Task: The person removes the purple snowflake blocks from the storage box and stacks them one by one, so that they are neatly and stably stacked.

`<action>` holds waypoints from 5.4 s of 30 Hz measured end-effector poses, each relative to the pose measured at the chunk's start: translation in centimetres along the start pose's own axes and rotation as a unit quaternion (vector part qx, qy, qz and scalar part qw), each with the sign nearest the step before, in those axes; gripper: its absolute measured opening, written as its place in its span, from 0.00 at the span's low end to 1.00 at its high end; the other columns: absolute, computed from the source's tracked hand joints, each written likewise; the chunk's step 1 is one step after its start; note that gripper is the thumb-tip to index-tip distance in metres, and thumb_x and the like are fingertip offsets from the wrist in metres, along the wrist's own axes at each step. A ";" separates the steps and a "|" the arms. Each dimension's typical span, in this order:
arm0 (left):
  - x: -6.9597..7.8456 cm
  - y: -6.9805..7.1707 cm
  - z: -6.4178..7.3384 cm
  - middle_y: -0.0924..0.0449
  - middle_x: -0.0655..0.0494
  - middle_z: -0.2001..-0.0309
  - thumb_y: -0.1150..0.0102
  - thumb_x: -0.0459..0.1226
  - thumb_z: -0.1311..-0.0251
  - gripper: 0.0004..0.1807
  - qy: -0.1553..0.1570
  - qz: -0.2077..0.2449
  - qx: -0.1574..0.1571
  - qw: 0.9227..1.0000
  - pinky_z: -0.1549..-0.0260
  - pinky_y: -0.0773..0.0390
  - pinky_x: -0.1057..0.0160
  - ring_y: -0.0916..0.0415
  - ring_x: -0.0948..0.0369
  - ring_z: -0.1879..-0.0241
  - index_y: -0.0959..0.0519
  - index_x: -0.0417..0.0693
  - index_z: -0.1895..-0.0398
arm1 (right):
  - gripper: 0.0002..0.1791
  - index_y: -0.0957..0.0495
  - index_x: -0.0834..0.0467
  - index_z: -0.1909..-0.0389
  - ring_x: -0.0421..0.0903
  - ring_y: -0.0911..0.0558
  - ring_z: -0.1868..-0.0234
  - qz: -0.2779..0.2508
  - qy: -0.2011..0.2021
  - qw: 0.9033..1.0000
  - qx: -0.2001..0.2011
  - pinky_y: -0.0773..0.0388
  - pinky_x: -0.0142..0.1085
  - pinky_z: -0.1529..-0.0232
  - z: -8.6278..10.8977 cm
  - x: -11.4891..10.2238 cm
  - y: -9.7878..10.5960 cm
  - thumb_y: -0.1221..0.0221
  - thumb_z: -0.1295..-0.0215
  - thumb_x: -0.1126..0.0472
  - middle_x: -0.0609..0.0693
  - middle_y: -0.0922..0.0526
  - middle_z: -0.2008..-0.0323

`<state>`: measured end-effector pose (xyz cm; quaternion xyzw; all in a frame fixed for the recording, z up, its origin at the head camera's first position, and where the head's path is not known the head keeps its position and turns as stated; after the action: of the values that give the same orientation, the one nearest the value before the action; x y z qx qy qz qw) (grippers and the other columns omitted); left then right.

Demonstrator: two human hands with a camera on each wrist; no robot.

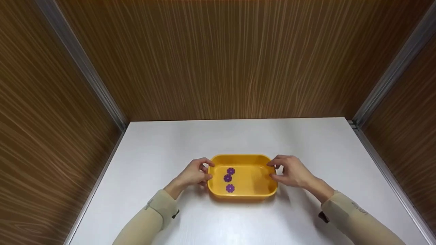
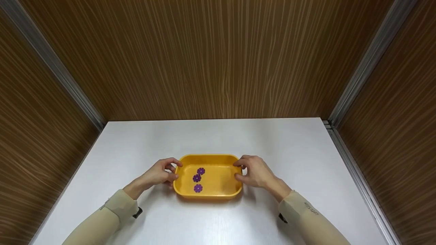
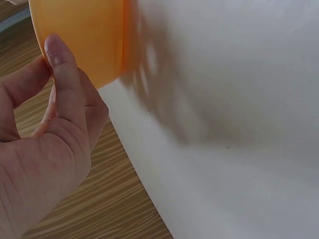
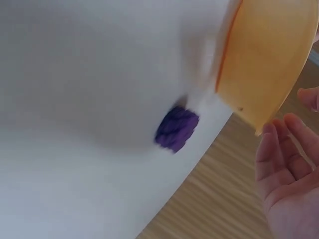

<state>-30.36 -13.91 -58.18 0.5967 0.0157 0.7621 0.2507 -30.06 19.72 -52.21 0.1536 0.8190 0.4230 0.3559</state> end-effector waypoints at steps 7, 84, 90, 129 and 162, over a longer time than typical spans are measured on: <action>0.0 0.1 0.0 0.28 0.55 0.63 0.30 0.25 0.34 0.24 -0.004 0.002 0.001 1.000 0.71 0.08 0.63 0.22 0.60 0.74 0.19 0.38 0.35 | 0.13 0.08 0.59 0.51 0.53 0.11 0.63 -0.019 0.001 1.000 -0.023 0.16 0.30 0.65 -1.6 -1.4 -1.1 0.24 0.36 0.62 0.53 0.07 0.61; 0.3 -0.2 0.2 0.29 0.55 0.64 0.32 0.22 0.35 0.24 -0.002 0.000 0.005 1.000 0.75 0.12 0.67 0.24 0.62 0.75 0.20 0.36 0.35 | 0.15 0.05 0.55 0.54 0.35 0.17 0.62 -0.030 -0.003 0.971 -0.239 0.14 0.28 0.54 -7.1 -5.2 -14.5 0.18 0.38 0.53 0.48 0.06 0.58; 0.1 -0.2 0.1 0.28 0.55 0.63 0.32 0.23 0.34 0.24 0.007 -0.010 0.008 1.000 0.72 0.09 0.64 0.23 0.61 0.74 0.19 0.39 0.35 | 0.14 0.07 0.54 0.59 0.33 0.20 0.65 -0.014 -0.014 0.970 -0.243 0.16 0.26 0.59 -7.2 -5.1 -14.7 0.17 0.41 0.52 0.46 0.07 0.63; 0.4 -0.2 0.2 0.28 0.55 0.64 0.32 0.24 0.34 0.24 -0.010 -0.009 0.004 1.000 0.73 0.08 0.61 0.23 0.61 0.76 0.19 0.36 0.35 | 0.17 0.04 0.54 0.53 0.42 0.10 0.57 -0.007 -0.079 0.977 -0.199 0.06 0.40 0.47 -6.9 -4.9 -13.5 0.17 0.38 0.49 0.49 0.03 0.55; 0.4 -0.2 0.2 0.30 0.56 0.64 0.33 0.24 0.34 0.23 -0.006 -0.007 0.003 1.000 0.74 0.11 0.64 0.24 0.62 0.76 0.19 0.36 0.35 | 0.15 0.11 0.50 0.64 0.37 0.19 0.65 0.018 -0.067 0.970 -0.231 0.11 0.34 0.53 -7.1 -4.7 -14.7 0.17 0.40 0.47 0.41 0.11 0.64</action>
<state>-30.14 -13.68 -57.84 0.6021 0.0207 0.7567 0.2537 -31.08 4.22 -59.09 0.1105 0.6704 0.5958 0.4283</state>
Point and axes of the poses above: each hand's wrist, its own z-axis away from the middle knuckle, its own y-axis out of the back of the hand, x = y × z, the point moved 8 cm from there along -z, towards the middle knuckle
